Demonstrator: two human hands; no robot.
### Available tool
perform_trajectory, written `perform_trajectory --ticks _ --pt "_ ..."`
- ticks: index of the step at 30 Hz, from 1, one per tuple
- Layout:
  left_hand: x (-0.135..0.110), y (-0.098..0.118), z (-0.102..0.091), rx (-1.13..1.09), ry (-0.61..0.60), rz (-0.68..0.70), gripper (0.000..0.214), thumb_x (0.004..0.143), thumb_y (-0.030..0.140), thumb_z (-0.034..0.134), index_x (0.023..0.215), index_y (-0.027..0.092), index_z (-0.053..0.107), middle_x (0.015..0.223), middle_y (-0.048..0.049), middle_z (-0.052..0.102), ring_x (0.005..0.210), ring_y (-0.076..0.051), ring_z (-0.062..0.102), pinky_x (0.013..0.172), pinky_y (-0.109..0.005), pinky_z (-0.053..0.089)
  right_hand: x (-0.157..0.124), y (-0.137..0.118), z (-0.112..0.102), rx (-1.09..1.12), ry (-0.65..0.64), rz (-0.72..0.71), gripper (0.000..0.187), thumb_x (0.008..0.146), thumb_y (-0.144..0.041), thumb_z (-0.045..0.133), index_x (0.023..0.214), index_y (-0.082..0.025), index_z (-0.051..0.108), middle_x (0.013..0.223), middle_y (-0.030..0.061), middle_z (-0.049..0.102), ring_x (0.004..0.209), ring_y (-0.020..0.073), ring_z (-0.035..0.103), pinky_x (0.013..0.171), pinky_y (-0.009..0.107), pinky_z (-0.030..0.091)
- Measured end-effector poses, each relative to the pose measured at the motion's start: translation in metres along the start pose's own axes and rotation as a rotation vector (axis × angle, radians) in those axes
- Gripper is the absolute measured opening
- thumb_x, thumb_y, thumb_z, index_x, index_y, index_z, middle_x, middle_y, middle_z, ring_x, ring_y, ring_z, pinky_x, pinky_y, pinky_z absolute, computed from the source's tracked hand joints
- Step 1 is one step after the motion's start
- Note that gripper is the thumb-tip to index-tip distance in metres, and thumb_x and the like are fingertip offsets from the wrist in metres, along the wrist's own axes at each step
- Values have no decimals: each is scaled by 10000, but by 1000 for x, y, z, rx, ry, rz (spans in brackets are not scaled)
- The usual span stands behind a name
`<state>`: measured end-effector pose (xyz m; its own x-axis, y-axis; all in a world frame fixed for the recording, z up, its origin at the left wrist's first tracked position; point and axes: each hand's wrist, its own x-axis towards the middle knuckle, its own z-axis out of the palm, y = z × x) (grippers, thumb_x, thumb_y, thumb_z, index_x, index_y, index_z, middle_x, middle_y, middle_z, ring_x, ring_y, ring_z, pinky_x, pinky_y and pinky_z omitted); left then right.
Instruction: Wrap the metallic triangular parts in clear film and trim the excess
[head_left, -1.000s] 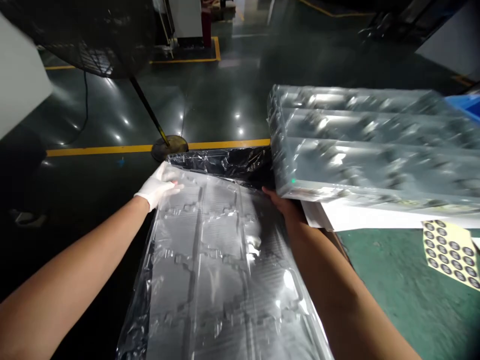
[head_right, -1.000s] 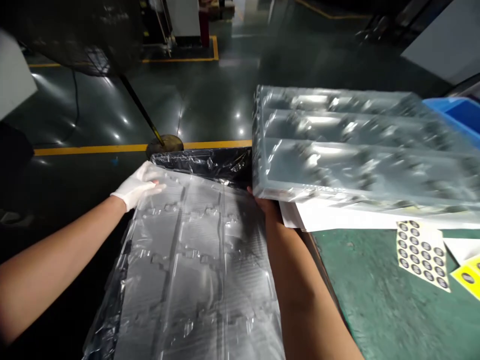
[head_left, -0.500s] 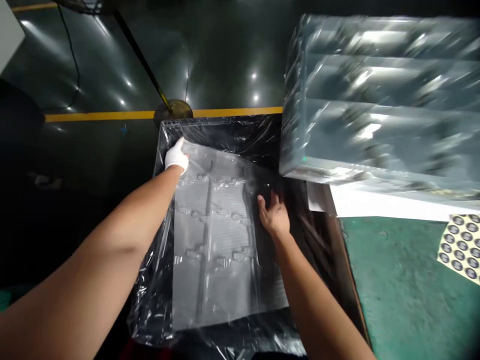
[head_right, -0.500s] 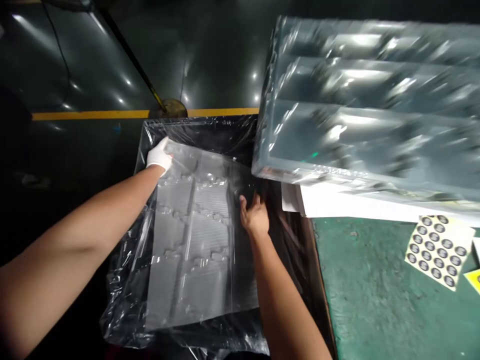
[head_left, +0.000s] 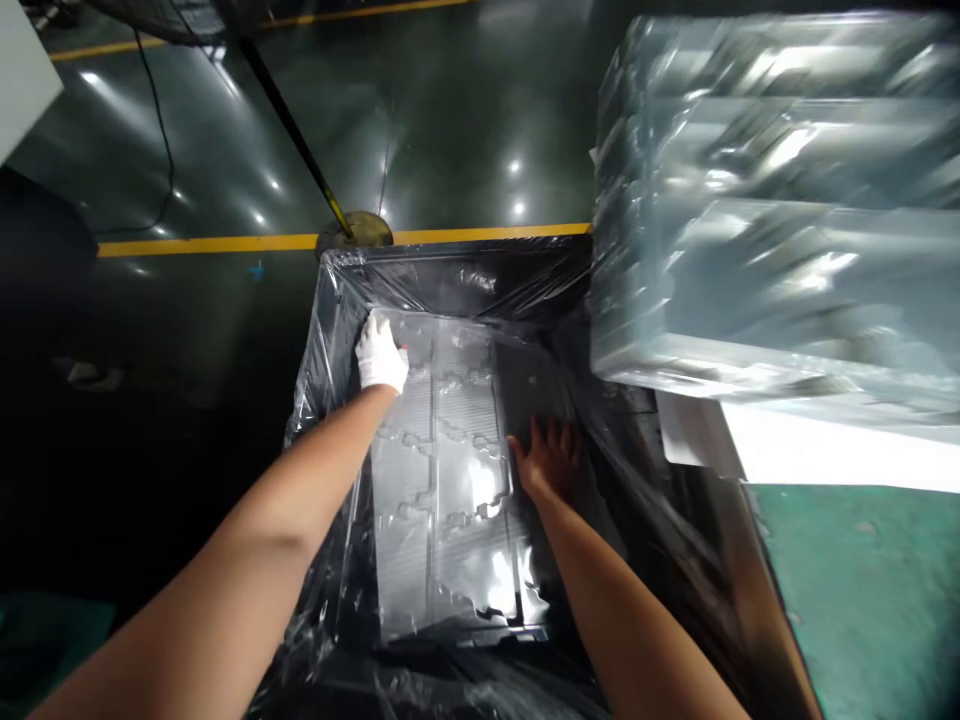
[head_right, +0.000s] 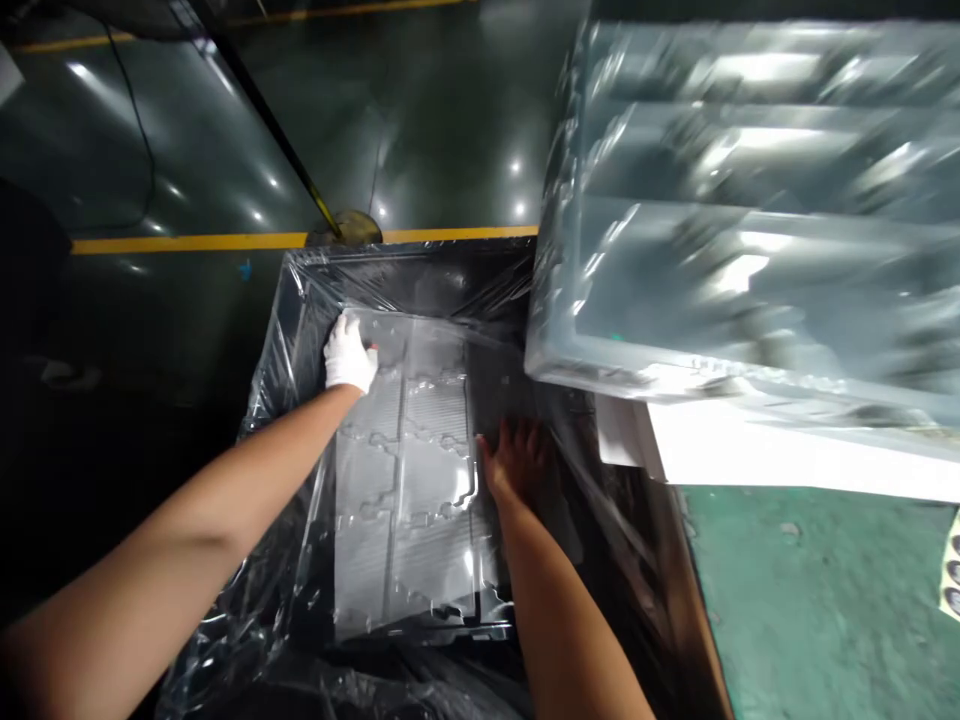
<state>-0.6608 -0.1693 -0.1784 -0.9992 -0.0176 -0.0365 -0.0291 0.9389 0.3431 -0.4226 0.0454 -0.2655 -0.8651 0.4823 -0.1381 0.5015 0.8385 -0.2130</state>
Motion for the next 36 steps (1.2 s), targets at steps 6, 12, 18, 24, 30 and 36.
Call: perform_trajectory --ticks 6,12,18,24,30,36 --pt "-155 -27 23 47 0 -213 849 871 436 600 1574 129 236 1653 -237 96 1497 -453 183 1188 -581 213 -6 -1 27 -70 82 9 636 996 -490 447 1510 -114 434 1545 242 401 1496 396 194 1135 663 199" --pt "-227 -81 68 86 -225 -224 891 837 429 617 1563 53 263 1644 -262 93 1497 -454 185 1163 -590 246 -16 -6 47 -86 142 52 622 1017 -460 396 1507 -78 425 1551 278 365 1492 417 171 1123 683 191" --pt "-214 -78 74 114 -205 -225 720 904 395 524 1529 80 354 1655 -219 116 1530 -392 124 1220 -552 139 -13 -9 60 -100 108 40 605 1025 -412 355 1515 -62 401 1558 273 352 1486 420 179 1132 659 184" --pt "-174 -70 78 126 -175 -144 792 739 595 732 1286 40 594 1654 -236 94 1533 -392 86 1250 -457 104 -23 -3 41 -93 69 86 658 963 -460 459 1520 -117 391 1614 221 250 1440 413 254 1091 599 280" --pt "-167 -68 74 206 -144 -137 991 749 671 699 1521 146 367 1647 -183 182 1527 -359 138 1219 -475 171 -75 15 21 -90 36 243 757 926 -485 499 1519 -48 325 1465 303 385 1227 429 424 941 572 389" --pt "-122 -62 83 391 -221 46 1035 768 802 564 1580 244 248 1673 -169 89 1536 -382 70 1206 -499 137 -78 12 30 -155 -9 259 795 923 -583 488 1537 -103 331 1490 276 353 1229 444 392 928 571 374"
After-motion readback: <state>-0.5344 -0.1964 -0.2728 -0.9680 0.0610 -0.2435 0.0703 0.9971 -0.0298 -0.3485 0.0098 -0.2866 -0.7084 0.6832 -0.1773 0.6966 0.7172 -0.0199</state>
